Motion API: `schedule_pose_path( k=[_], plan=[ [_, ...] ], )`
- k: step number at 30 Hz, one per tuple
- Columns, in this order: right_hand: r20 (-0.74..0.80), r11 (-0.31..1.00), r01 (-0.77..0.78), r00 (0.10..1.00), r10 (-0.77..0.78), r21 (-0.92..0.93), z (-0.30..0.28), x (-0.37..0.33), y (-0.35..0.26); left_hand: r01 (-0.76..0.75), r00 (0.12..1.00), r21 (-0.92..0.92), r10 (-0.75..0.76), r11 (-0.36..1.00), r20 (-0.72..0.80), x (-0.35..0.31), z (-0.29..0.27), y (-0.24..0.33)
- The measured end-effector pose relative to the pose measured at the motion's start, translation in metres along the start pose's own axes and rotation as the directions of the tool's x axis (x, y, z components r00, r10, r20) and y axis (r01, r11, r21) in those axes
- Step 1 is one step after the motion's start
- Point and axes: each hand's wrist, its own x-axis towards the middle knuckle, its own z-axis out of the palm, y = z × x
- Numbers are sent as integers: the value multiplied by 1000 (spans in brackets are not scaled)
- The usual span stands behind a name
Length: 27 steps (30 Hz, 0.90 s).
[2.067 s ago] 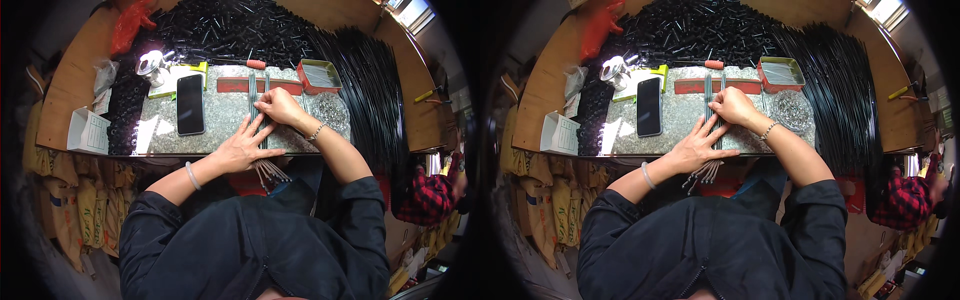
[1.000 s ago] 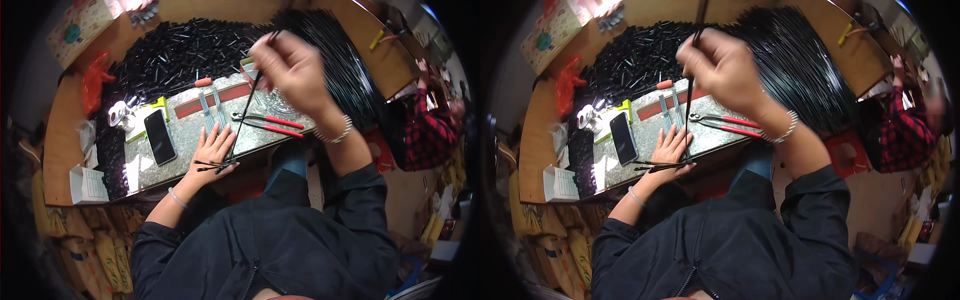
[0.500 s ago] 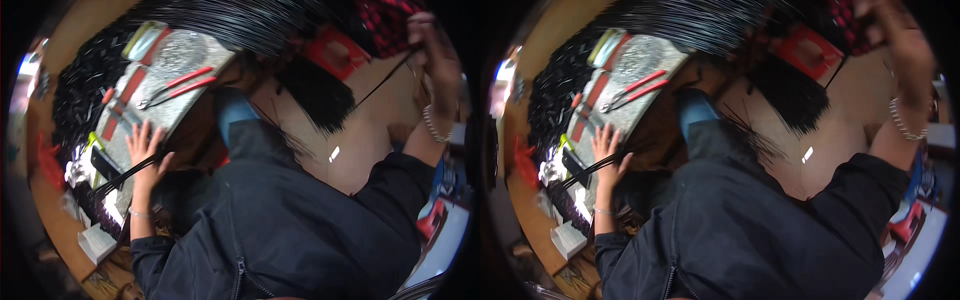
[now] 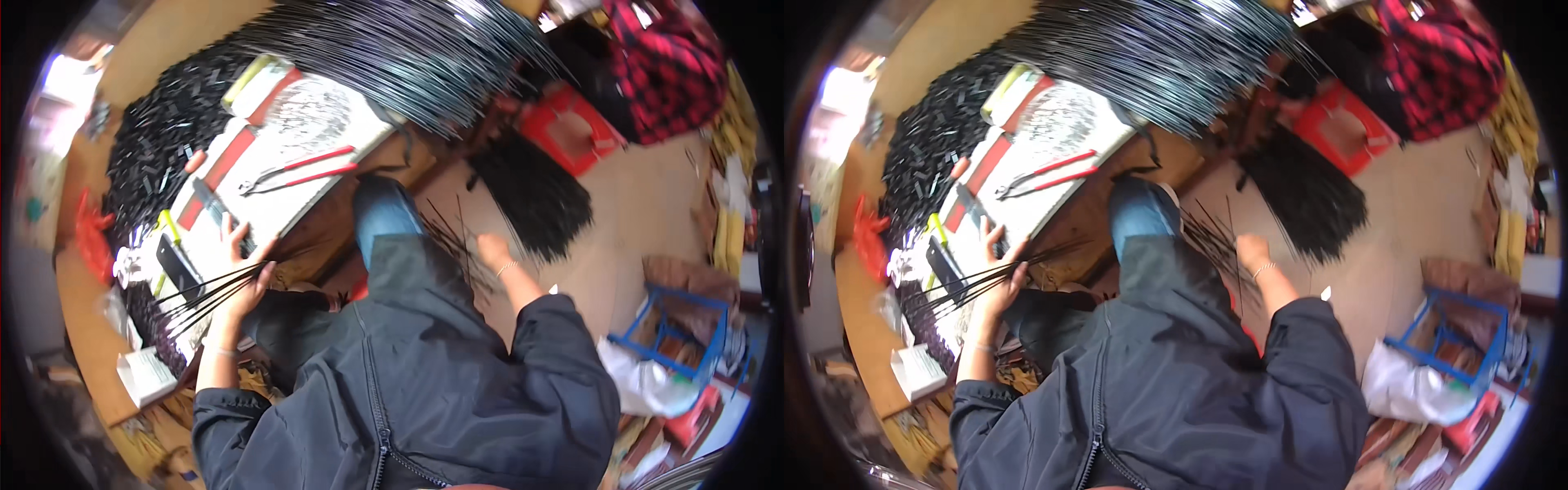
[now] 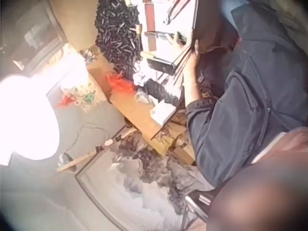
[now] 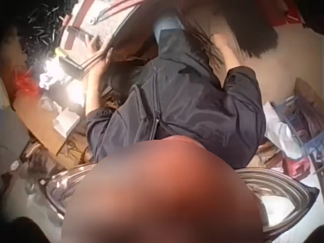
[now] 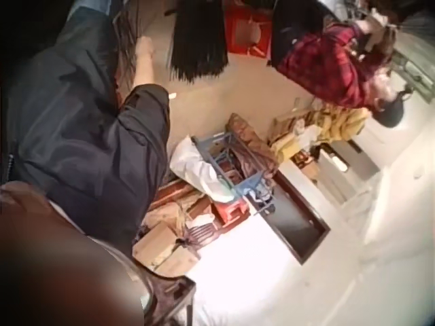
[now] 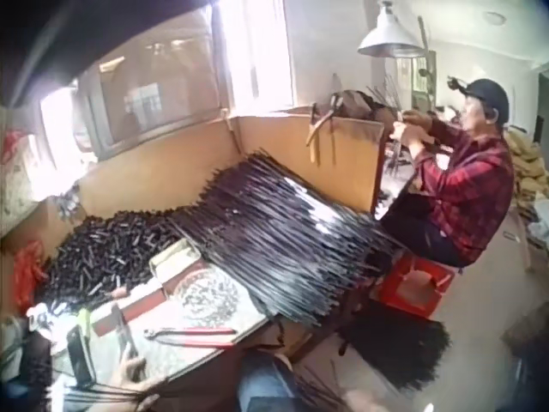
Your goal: Assembling small metal components into black plastic tubes and using pliers to crimp or secure them.
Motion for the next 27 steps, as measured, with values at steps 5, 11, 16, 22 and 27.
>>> schedule_pose_path(
  k=[5,11,16,22,27],
  plan=[
    [248,998,4,969,-19,60,-21,16,-40,-37,999,-36,36,999,-27,-3,-5,-5],
    [-238,774,401,916,-323,491,-196,-26,-81,-51,995,-49,47,997,-89,-7,0,-10],
    [-735,710,702,510,-447,55,-344,5,-146,-50,994,-46,45,998,-97,-10,4,-11],
    [-717,939,230,606,-345,-257,-389,153,-173,-62,995,-30,59,998,-75,-2,-4,-9],
    [-676,947,78,682,-279,-311,-380,186,-183,-61,997,55,63,997,-40,-5,-3,-9]
  ],
)
